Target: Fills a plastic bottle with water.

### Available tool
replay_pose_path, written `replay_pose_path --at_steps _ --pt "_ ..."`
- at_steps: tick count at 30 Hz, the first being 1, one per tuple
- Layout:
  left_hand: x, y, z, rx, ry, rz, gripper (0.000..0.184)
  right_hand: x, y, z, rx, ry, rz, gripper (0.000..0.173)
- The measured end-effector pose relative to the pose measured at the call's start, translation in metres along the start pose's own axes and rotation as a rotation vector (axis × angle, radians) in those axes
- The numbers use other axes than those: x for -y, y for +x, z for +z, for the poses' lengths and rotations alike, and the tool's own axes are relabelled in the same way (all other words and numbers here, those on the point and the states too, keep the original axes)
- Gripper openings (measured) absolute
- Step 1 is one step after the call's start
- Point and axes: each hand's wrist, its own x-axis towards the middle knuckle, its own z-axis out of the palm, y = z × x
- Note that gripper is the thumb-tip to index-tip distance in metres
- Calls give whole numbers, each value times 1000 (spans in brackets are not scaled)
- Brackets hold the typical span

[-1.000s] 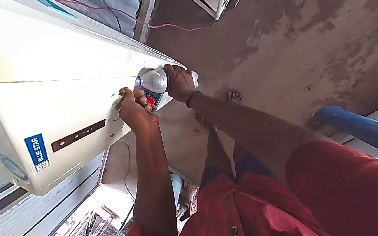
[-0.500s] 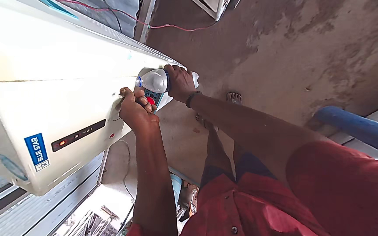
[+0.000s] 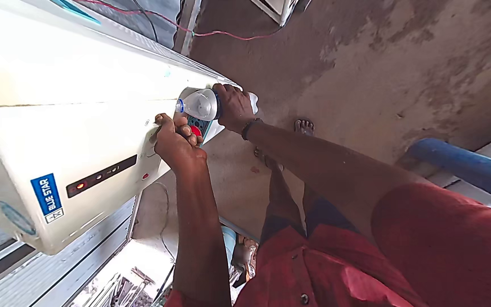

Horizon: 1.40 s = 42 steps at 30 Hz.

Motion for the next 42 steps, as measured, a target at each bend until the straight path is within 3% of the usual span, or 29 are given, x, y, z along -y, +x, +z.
replay_pose_path --at_steps 42 --pt "-1 -1 0 -17 -8 -14 39 2 0 -3 17 -2 10 79"
